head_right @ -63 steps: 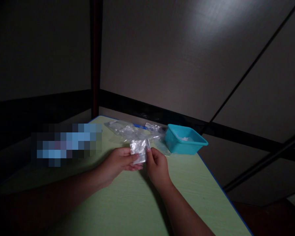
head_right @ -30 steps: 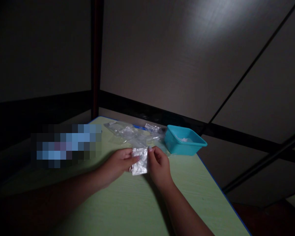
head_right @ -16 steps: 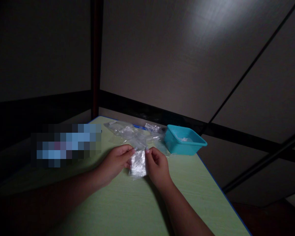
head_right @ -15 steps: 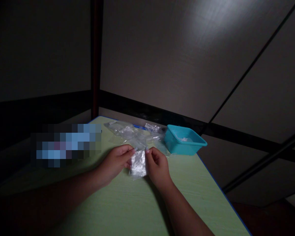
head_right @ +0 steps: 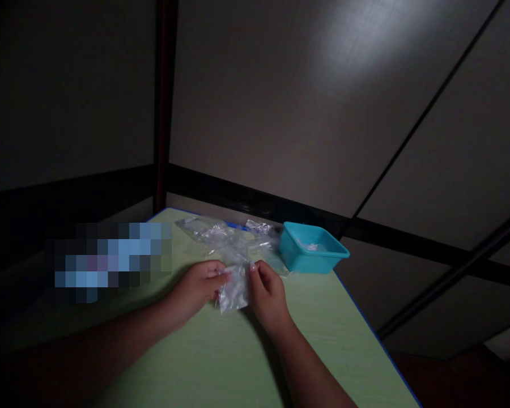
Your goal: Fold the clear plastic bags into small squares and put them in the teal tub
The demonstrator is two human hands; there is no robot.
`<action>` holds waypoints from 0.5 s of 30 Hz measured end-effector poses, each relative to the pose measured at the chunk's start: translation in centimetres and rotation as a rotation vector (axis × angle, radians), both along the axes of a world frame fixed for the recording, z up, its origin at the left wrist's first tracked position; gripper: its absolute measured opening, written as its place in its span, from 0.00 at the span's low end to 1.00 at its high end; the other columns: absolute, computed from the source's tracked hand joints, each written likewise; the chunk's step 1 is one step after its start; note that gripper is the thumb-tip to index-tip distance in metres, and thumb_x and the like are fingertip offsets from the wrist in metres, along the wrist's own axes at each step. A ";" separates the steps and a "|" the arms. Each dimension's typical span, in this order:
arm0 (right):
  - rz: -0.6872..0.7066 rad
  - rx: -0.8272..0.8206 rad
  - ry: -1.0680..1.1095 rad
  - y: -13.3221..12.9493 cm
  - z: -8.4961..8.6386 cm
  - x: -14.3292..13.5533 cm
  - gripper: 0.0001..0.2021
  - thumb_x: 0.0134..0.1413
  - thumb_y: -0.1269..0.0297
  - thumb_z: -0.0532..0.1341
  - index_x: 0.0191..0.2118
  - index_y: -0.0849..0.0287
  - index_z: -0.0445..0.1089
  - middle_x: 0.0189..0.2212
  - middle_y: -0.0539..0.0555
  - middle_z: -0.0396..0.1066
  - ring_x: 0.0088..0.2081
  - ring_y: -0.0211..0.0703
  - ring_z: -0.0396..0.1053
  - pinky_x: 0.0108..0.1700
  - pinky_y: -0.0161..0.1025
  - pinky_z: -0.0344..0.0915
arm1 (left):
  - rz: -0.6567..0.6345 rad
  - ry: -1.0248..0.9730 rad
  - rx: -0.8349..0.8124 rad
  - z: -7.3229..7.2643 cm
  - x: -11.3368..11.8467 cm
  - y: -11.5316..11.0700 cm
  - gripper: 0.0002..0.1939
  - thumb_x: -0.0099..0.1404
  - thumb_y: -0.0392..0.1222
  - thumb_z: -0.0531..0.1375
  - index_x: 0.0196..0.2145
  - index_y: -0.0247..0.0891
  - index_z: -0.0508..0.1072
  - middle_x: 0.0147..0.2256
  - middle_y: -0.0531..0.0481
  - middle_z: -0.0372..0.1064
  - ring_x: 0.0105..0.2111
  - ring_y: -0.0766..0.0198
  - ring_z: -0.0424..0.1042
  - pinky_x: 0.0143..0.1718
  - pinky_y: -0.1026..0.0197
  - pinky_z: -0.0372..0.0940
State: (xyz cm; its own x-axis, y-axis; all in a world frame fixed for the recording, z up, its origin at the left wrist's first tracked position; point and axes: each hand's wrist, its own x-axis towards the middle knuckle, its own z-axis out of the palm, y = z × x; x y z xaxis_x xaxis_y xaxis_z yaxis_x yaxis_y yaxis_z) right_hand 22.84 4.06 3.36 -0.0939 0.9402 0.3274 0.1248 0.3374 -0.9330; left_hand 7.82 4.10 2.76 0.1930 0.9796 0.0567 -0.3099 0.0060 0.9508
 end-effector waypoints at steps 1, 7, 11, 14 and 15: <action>0.001 -0.002 0.008 0.0 0.0 0.0 0.16 0.55 0.54 0.55 0.24 0.59 0.58 0.18 0.44 0.52 0.19 0.30 0.50 0.20 0.30 0.47 | 0.007 -0.003 -0.004 0.0 0.0 0.1 0.14 0.46 0.47 0.63 0.23 0.34 0.65 0.18 0.55 0.65 0.17 0.70 0.63 0.18 0.68 0.57; 0.013 0.021 -0.011 0.0 -0.2 0.1 0.14 0.54 0.54 0.56 0.26 0.60 0.60 0.20 0.46 0.56 0.23 0.32 0.53 0.22 0.30 0.49 | 0.000 0.006 -0.015 -0.1 0.1 0.3 0.17 0.44 0.49 0.64 0.20 0.36 0.62 0.16 0.56 0.64 0.16 0.69 0.63 0.17 0.68 0.57; 0.041 0.002 0.022 0.1 0.0 0.0 0.14 0.53 0.53 0.57 0.27 0.60 0.60 0.20 0.45 0.55 0.22 0.31 0.52 0.22 0.30 0.48 | 0.003 0.017 -0.003 -0.2 0.0 0.5 0.19 0.45 0.52 0.64 0.21 0.35 0.62 0.16 0.56 0.64 0.16 0.70 0.62 0.18 0.68 0.56; 0.078 -0.044 0.053 0.3 -0.5 -0.3 0.15 0.51 0.51 0.58 0.27 0.60 0.61 0.20 0.46 0.56 0.22 0.32 0.53 0.23 0.30 0.49 | 0.001 0.004 -0.049 -0.3 -0.1 0.7 0.23 0.40 0.55 0.67 0.20 0.36 0.61 0.15 0.57 0.62 0.15 0.70 0.61 0.17 0.68 0.55; 0.084 -0.053 0.077 0.3 -0.7 -0.4 0.16 0.51 0.51 0.58 0.26 0.60 0.60 0.20 0.46 0.56 0.22 0.32 0.53 0.23 0.30 0.50 | -0.018 0.005 -0.060 -0.3 -0.1 0.7 0.24 0.39 0.56 0.67 0.20 0.35 0.62 0.16 0.56 0.63 0.16 0.69 0.63 0.18 0.68 0.56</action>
